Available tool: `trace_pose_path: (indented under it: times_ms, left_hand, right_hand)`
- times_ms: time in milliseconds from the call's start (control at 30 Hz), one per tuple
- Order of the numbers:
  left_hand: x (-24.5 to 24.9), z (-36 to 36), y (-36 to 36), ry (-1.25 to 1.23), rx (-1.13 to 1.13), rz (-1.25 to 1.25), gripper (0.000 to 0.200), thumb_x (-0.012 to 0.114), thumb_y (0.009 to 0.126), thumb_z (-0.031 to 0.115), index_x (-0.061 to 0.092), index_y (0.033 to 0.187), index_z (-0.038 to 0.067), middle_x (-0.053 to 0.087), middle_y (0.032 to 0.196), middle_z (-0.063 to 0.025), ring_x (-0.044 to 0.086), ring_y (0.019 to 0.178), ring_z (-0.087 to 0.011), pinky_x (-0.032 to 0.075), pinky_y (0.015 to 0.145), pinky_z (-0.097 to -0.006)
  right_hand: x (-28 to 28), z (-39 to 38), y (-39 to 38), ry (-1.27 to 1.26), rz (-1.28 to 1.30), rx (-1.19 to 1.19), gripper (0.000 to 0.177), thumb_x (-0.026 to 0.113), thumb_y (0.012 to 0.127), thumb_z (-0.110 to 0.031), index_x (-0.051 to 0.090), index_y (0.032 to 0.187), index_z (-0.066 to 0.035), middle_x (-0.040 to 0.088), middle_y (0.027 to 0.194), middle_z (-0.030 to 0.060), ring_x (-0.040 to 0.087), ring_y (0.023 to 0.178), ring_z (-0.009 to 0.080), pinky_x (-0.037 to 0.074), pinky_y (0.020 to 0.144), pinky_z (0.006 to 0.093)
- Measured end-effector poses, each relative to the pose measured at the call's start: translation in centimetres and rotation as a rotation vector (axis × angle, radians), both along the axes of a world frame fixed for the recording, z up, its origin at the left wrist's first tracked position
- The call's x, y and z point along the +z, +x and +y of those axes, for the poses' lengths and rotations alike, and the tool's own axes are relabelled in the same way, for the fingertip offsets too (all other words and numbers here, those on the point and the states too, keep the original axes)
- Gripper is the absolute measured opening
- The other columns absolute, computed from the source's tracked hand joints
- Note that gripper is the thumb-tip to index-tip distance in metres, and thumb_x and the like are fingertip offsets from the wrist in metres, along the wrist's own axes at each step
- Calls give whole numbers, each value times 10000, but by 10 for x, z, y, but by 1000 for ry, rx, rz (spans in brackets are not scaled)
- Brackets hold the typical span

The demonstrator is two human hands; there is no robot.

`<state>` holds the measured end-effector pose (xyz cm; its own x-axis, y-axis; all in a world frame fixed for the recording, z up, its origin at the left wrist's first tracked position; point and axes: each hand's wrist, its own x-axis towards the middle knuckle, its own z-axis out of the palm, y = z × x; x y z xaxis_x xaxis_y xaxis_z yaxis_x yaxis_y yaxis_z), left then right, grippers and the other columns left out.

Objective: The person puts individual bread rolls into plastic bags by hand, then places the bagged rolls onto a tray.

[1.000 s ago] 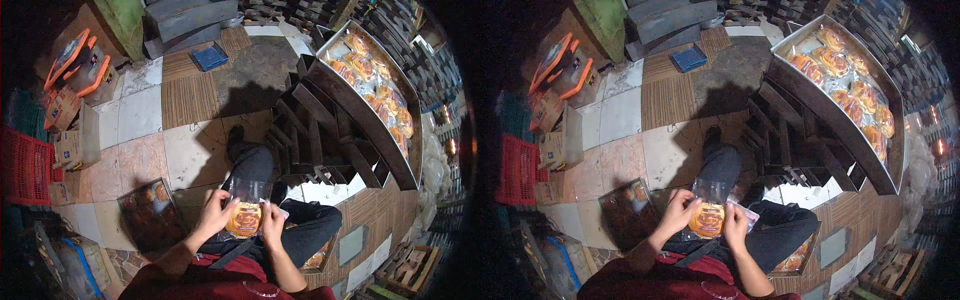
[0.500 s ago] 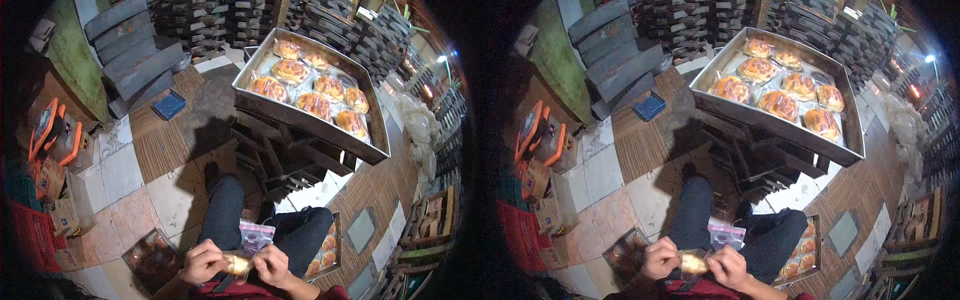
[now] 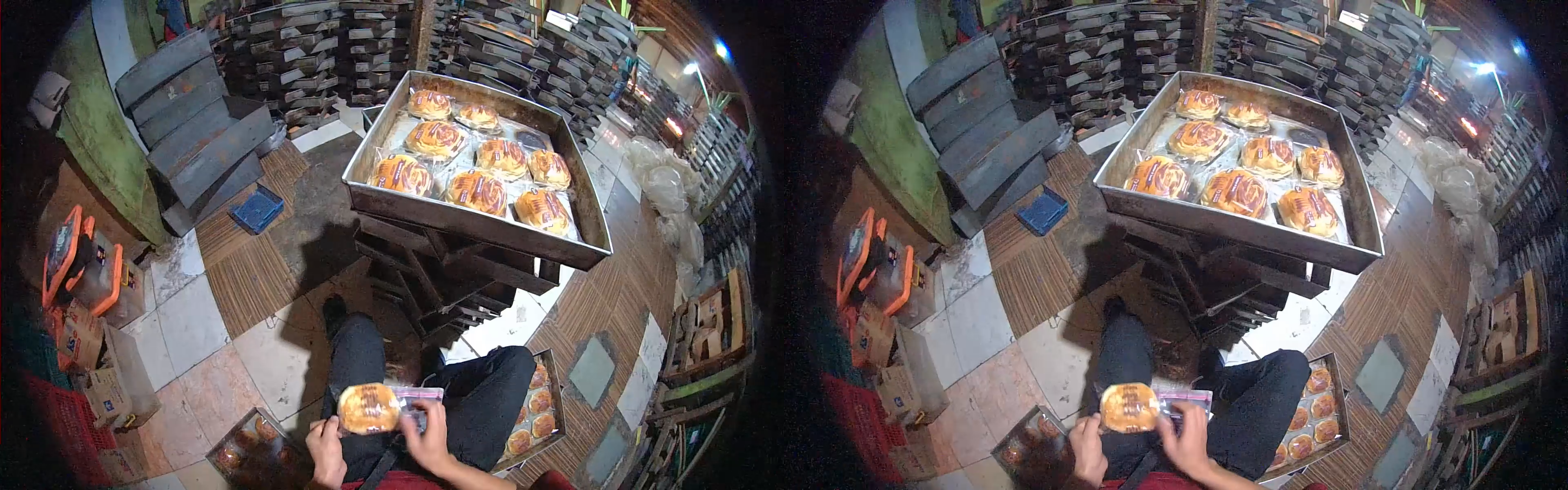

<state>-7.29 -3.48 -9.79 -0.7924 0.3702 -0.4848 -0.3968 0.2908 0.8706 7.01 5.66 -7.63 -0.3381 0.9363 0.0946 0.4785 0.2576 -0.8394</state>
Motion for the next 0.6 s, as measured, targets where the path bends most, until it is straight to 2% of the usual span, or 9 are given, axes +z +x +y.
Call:
trace_pose_path:
  times_ms: [133,200,267,333,367,400,467,500,600]
  left_hand:
    - [67,20,2,-25,58,-351,198,575,825,226,533,701,77,488,670,3,451,646,-90,332,580,-237]
    - [86,28,1,310,230,-371,194,557,843,253,567,798,64,511,737,9,453,707,-77,318,609,-222]
    - [45,26,-4,432,200,-239,193,524,868,231,571,906,48,516,801,-1,458,764,-99,340,688,-239]
    - [-14,22,1,164,-10,410,178,504,878,189,553,956,36,506,871,-23,460,811,-141,358,760,-270]
    - [-22,18,7,68,-117,418,161,519,860,132,531,980,26,479,952,-58,449,871,-187,355,825,-298]
    - [-21,18,14,14,-206,567,199,555,818,88,518,1002,23,455,997,-82,431,909,-202,345,839,-315]
    - [-2,26,23,-24,-243,717,255,578,787,64,512,1029,20,452,1005,-101,429,912,-219,338,851,-333]
    - [-1,28,23,-12,-249,673,317,586,771,58,487,1070,18,439,1034,-113,423,920,-228,338,853,-347]
    - [-13,25,15,6,-204,633,351,576,775,48,458,1104,18,426,1062,-119,420,931,-233,337,859,-355]
  right_hand:
    - [36,13,-30,470,-399,584,645,721,671,-327,429,1185,-69,497,1071,109,503,1012,270,339,919,416]
    - [22,61,-41,-80,-202,605,726,745,681,-317,357,1229,-38,471,1108,141,465,1065,281,358,902,418]
    - [96,105,-41,-200,159,671,772,732,703,-190,234,1276,-51,496,1013,165,513,1009,251,417,861,384]
    - [188,157,-34,476,159,682,798,746,703,-211,208,1261,-22,541,995,146,546,955,217,438,838,378]
    - [226,185,-22,457,119,624,919,827,574,-345,298,1238,6,467,1107,148,530,982,214,448,836,343]
    - [268,198,-24,-2,426,466,862,821,582,-337,345,1211,10,511,1063,124,540,964,195,463,801,311]
    - [335,259,-9,200,154,143,660,682,742,-385,409,1214,-13,529,1070,118,541,964,176,468,811,301]
    - [346,316,13,133,334,228,665,584,802,-461,375,1256,-23,516,1101,128,542,975,210,469,819,338]
    - [337,397,72,197,297,-511,818,566,688,-666,414,1168,-22,441,1040,114,469,979,242,427,799,429]
